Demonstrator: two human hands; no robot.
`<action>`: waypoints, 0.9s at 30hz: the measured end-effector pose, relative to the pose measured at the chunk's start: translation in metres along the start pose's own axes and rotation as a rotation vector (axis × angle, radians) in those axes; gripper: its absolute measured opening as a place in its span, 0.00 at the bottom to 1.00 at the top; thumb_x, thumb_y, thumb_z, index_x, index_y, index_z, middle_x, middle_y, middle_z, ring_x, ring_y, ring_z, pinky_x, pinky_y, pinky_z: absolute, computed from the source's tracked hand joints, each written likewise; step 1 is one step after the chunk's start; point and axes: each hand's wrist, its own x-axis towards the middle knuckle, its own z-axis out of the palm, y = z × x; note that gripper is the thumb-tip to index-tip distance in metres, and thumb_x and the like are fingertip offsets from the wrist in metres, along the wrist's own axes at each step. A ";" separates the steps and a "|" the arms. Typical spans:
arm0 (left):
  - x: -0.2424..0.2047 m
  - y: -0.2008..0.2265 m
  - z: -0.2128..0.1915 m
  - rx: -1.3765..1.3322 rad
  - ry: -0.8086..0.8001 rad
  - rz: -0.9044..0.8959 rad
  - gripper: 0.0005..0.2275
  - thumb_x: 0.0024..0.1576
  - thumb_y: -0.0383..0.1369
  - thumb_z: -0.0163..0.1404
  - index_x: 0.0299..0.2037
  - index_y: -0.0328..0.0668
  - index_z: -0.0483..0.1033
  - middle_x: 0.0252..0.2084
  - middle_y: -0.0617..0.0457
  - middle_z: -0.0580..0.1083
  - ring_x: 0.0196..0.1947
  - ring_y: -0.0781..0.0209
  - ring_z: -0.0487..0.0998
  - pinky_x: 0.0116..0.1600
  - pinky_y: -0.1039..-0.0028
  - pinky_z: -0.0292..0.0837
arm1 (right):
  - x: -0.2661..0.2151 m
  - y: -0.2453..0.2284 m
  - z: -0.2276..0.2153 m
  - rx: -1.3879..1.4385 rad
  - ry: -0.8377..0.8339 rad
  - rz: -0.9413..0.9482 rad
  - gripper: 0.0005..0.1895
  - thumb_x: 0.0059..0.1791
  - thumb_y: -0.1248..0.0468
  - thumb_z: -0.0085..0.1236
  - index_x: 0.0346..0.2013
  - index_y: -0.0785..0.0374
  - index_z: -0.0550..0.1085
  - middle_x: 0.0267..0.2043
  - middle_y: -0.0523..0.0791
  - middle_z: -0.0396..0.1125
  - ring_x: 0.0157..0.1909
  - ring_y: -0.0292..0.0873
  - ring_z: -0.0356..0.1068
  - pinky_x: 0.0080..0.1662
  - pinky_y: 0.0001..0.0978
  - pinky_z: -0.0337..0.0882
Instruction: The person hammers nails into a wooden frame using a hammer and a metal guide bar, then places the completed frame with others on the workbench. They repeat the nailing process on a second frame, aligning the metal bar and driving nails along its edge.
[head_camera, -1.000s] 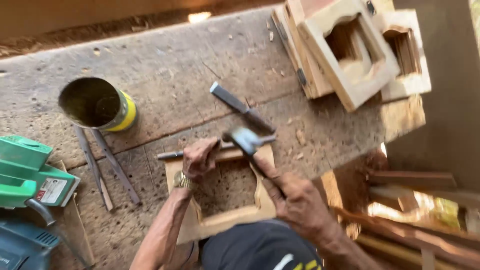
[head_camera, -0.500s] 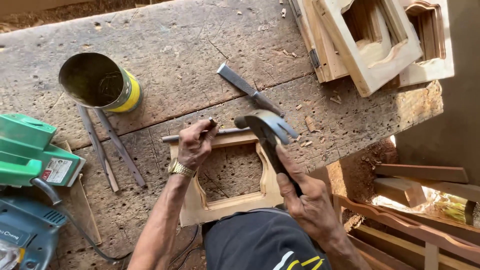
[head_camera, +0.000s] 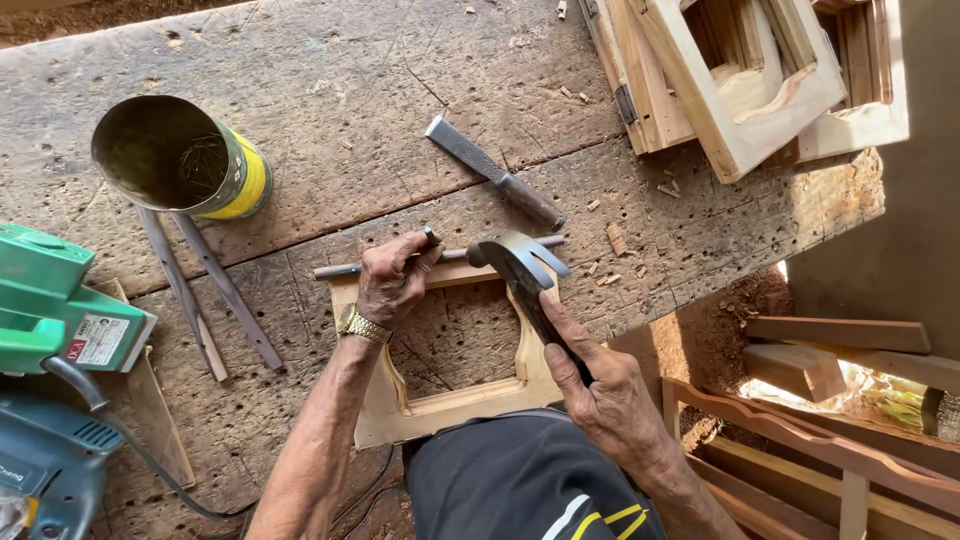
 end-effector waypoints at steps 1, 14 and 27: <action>0.001 0.001 -0.001 0.005 0.003 -0.001 0.09 0.53 0.22 0.61 0.43 0.36 0.79 0.32 0.52 0.80 0.22 0.65 0.75 0.28 0.76 0.72 | 0.001 0.001 0.002 -0.031 -0.006 0.007 0.29 0.51 0.59 0.52 0.69 0.43 0.65 0.23 0.47 0.73 0.16 0.37 0.61 0.22 0.34 0.62; 0.000 -0.009 0.013 0.047 0.106 0.197 0.04 0.59 0.26 0.55 0.40 0.33 0.80 0.35 0.47 0.82 0.23 0.62 0.76 0.29 0.75 0.74 | 0.014 -0.024 -0.002 0.073 -0.010 -0.202 0.27 0.52 0.66 0.48 0.67 0.62 0.63 0.68 0.52 0.65 0.60 0.54 0.74 0.52 0.37 0.78; 0.011 0.001 0.004 0.038 0.113 0.211 0.06 0.58 0.27 0.54 0.42 0.37 0.80 0.34 0.46 0.79 0.31 0.49 0.81 0.37 0.65 0.77 | 0.032 -0.054 -0.027 -0.039 0.087 -0.328 0.25 0.51 0.65 0.53 0.64 0.51 0.70 0.32 0.49 0.75 0.28 0.47 0.66 0.27 0.42 0.68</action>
